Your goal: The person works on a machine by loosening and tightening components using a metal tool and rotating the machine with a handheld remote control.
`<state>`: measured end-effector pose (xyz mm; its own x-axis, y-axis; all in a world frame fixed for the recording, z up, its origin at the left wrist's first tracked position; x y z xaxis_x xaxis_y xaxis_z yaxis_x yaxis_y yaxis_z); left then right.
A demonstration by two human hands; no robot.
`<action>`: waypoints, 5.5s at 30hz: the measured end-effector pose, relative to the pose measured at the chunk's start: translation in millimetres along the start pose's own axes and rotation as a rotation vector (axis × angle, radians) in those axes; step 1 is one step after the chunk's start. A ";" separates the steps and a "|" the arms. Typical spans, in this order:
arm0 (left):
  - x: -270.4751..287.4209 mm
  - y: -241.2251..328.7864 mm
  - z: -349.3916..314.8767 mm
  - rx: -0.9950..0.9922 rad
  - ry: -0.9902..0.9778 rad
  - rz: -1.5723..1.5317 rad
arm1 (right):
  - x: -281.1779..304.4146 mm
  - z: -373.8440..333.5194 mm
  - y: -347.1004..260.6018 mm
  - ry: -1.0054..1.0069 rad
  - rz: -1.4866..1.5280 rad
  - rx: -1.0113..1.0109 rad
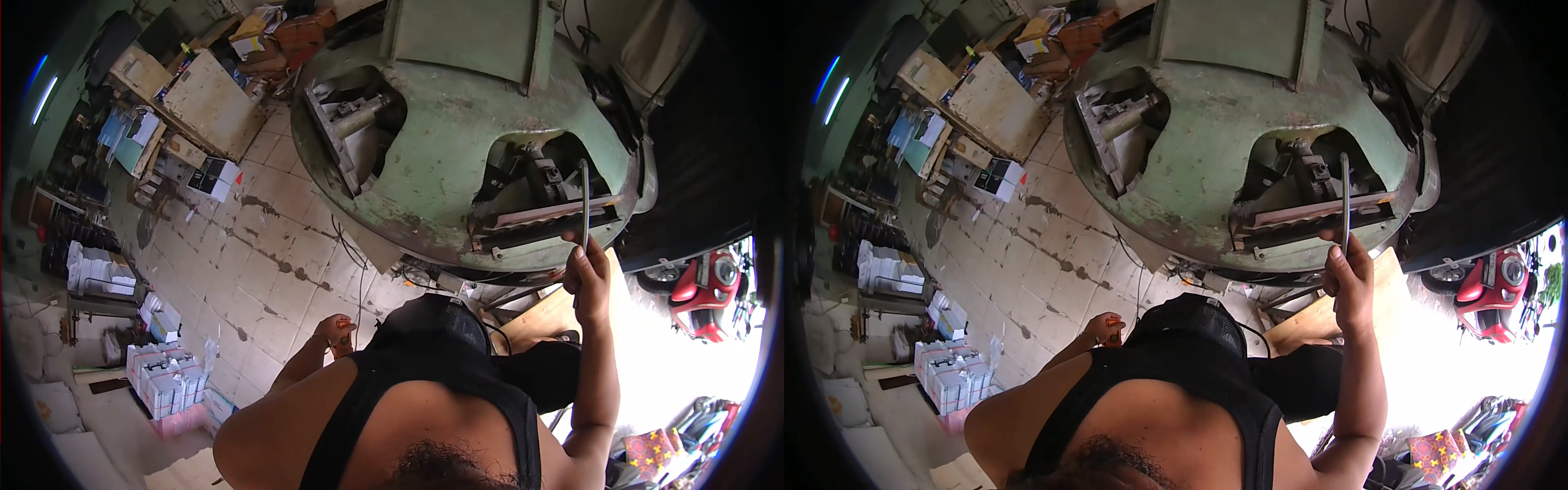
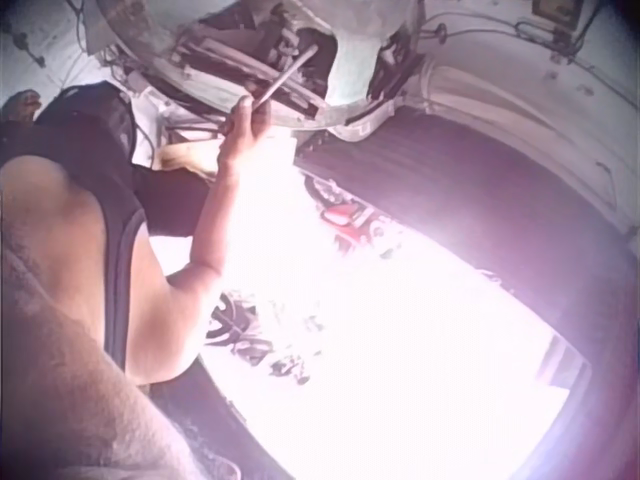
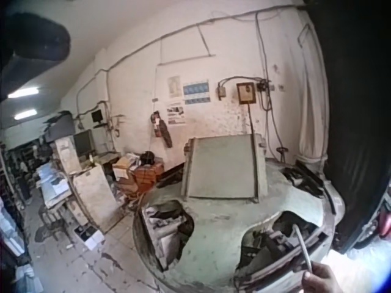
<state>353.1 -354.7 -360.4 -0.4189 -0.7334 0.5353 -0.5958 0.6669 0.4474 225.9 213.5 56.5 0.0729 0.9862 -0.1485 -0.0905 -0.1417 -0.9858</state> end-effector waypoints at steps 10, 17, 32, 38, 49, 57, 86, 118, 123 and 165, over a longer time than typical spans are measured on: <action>9.8 7.9 6.4 -0.032 0.023 -0.037 | -3.9 9.0 2.0 0.009 -0.001 -0.013; -14.0 -15.3 41.3 -0.053 -0.076 -0.193 | 7.0 0.4 2.9 0.050 -0.099 0.023; 3.5 20.4 21.0 -0.039 -0.026 -0.044 | 8.7 2.9 3.9 0.084 -0.051 -0.017; 2.0 29.2 15.7 -0.074 -0.042 -0.015 | 10.5 -6.1 4.6 0.127 -0.054 -0.021; 8.0 20.7 7.5 -0.033 -0.065 0.037 | 7.3 -5.4 8.9 0.133 -0.099 -0.059; 23.7 25.5 -4.0 -0.035 -0.051 0.077 | -2.8 -6.6 26.0 0.025 -0.219 -0.227; 23.6 15.2 29.6 -0.015 -0.056 -0.050 | 8.1 -2.0 62.5 -0.001 -0.726 -0.383; 43.7 10.8 52.3 -0.104 -0.068 0.004 | 42.9 2.0 65.8 0.346 -0.579 -0.408; 51.6 17.8 44.1 -0.051 -0.053 0.009 | 43.0 -2.1 66.2 0.351 -0.577 -0.407; 96.4 72.5 26.1 -0.072 -0.165 0.087 | 37.5 -18.2 63.7 0.405 -0.152 -0.281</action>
<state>251.7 -380.5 -295.1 -0.5764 -0.6805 0.4524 -0.5048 0.7319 0.4576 240.9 239.9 -13.3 0.4486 0.8931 0.0345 0.2175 -0.0717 -0.9734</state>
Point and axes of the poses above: each hand's wrist, its own z-axis towards the middle knuckle, its own x-axis out of the back of the hand, y = z × x, the point moved 9 cm from there along z, towards the middle knuckle, and after that the axes turned 9 degrees about x, right-handed, at the moved point
